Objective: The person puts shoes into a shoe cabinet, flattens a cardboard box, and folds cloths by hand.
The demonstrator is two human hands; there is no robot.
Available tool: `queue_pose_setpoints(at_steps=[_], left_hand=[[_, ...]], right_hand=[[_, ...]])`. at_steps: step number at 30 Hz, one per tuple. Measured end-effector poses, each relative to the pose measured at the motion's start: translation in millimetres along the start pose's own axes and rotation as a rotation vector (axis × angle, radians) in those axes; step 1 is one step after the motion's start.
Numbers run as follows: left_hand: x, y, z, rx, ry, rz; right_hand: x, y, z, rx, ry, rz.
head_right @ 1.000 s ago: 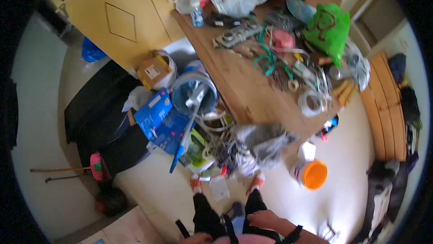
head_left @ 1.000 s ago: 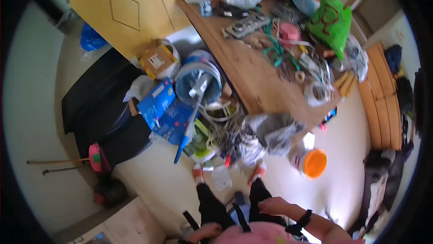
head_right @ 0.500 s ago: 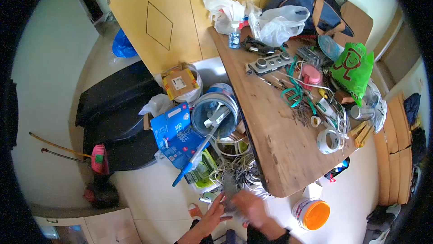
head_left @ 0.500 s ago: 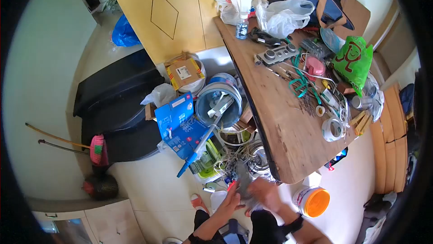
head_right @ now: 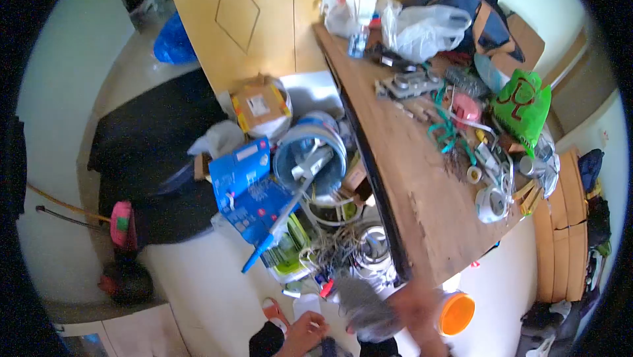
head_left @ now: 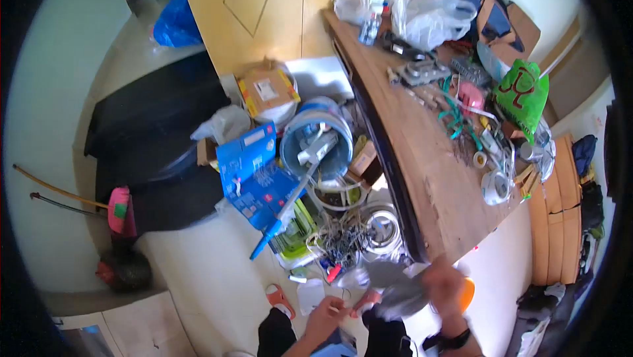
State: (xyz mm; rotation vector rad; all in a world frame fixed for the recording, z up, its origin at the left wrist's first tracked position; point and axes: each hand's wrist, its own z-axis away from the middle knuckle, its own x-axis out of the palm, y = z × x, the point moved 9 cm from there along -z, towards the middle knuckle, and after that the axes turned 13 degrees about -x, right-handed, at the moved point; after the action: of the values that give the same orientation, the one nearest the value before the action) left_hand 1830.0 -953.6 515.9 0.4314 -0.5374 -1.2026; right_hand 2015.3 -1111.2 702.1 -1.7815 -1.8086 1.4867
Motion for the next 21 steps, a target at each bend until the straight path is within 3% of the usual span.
queue_pose_setpoints(at_steps=[2,3,4,6,7,8,9,11,12,14,15,17,21], left_hand=[[-28.1,-80.5,-51.8,0.146,0.211,-0.268],[-35.9,-140.0,-86.3,0.082,0.155,-0.420],[-39.4,-196.4,-97.5,0.010,0.081,-0.568],[-43.3,-211.2,-93.7,-0.009,0.062,-1.101],[-40.6,-221.9,-98.5,0.019,0.022,-1.295],[-41.4,-233.8,-104.7,0.066,-0.018,-1.494],[-50.0,-254.9,-120.2,0.037,-0.031,-1.493],[-55.3,-297.7,-155.1,0.136,-0.085,-1.652],[-58.2,-301.0,-172.8,0.127,-0.099,-1.654],[-69.2,-279.3,-211.0,0.095,0.004,-1.762],[-71.7,-276.9,-228.3,0.093,-0.004,-1.766],[-80.4,-250.4,-251.1,0.222,0.232,-1.626],[-72.6,-189.0,-223.0,0.324,0.153,-1.305]], right_hand=[[-68.2,22.2,-22.8,0.303,0.058,0.515],[-56.1,-11.3,-58.7,0.086,-0.180,1.063],[-77.5,5.9,-38.0,0.072,-0.089,1.350],[-30.1,-22.7,-48.2,-0.150,-0.107,1.121],[-40.2,27.3,24.1,0.154,-0.047,0.762],[-0.4,55.1,56.9,0.254,-0.214,0.418],[39.0,79.6,95.9,0.414,-0.350,0.096],[180.3,71.1,116.0,0.038,-0.956,-0.056],[223.6,85.6,157.9,-0.297,-1.172,0.119],[268.2,160.0,244.8,-0.331,-1.462,0.261],[283.9,190.4,271.9,-0.323,-1.460,0.257],[294.7,256.4,302.4,-0.131,-1.322,0.391],[297.6,326.3,346.2,-0.016,-1.193,0.614]])
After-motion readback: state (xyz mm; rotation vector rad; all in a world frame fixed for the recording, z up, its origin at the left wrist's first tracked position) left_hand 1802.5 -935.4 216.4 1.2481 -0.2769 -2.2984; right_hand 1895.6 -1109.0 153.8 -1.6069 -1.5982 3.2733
